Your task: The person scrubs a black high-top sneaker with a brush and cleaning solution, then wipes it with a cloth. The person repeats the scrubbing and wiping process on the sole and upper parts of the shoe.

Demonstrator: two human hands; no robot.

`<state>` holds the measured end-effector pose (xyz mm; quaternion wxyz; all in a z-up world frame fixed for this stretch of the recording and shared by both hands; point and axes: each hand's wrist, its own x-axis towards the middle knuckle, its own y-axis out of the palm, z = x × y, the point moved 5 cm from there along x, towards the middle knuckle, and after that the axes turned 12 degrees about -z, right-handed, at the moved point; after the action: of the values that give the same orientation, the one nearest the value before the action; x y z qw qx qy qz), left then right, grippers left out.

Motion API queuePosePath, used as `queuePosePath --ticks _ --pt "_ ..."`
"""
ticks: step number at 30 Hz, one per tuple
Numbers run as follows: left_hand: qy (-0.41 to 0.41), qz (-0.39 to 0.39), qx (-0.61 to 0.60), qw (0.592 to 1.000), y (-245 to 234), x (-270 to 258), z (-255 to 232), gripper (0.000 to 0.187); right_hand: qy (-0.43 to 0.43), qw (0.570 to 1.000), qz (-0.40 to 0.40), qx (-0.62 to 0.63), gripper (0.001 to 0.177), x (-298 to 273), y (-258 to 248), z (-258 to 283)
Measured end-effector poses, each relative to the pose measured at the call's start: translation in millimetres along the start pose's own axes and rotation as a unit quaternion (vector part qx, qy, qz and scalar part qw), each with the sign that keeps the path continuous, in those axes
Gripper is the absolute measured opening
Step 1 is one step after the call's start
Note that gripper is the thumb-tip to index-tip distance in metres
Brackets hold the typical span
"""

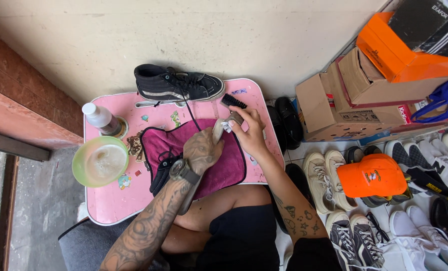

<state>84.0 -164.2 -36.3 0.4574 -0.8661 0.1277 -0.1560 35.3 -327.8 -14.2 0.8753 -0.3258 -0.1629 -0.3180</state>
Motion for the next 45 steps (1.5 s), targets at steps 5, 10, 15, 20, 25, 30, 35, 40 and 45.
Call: queuePosePath --ticks 5,10,15,20,25,30,35,40,45 --pt "0.091 -0.105 -0.113 0.984 -114 -88 -60 0.051 0.016 0.986 -0.006 0.166 0.046 -18 -45 54" --pt "0.119 -0.108 -0.16 0.974 -124 -135 -51 0.066 0.005 0.983 -0.01 0.182 0.059 -49 -68 104" --pt "0.125 -0.118 -0.217 0.961 -136 -147 -46 0.056 -0.336 0.938 -0.028 -0.082 0.063 -102 -87 200" --pt "0.149 -0.149 -0.19 0.959 -133 -170 -39 0.055 -0.246 0.962 -0.03 -0.111 0.06 -73 -89 184" --pt "0.138 -0.142 -0.207 0.958 -130 -178 -28 0.076 -0.298 0.952 0.033 -0.067 0.065 -96 -79 185" --pt "0.141 -0.144 -0.245 0.948 -145 -178 -31 0.058 -0.305 0.949 0.027 -0.071 0.062 -111 -84 227" --pt "0.142 -0.165 -0.227 0.949 -141 -185 -33 0.047 -0.172 0.983 -0.009 -0.068 0.057 -89 -79 180" --pt "0.075 -0.143 -0.173 0.972 -135 -181 -22 0.033 -0.245 0.967 0.064 0.004 0.067 -109 -66 189" --pt "0.104 -0.148 -0.196 0.964 -127 -191 -10 0.056 -0.236 0.969 0.074 -0.024 0.064 -119 -66 206"
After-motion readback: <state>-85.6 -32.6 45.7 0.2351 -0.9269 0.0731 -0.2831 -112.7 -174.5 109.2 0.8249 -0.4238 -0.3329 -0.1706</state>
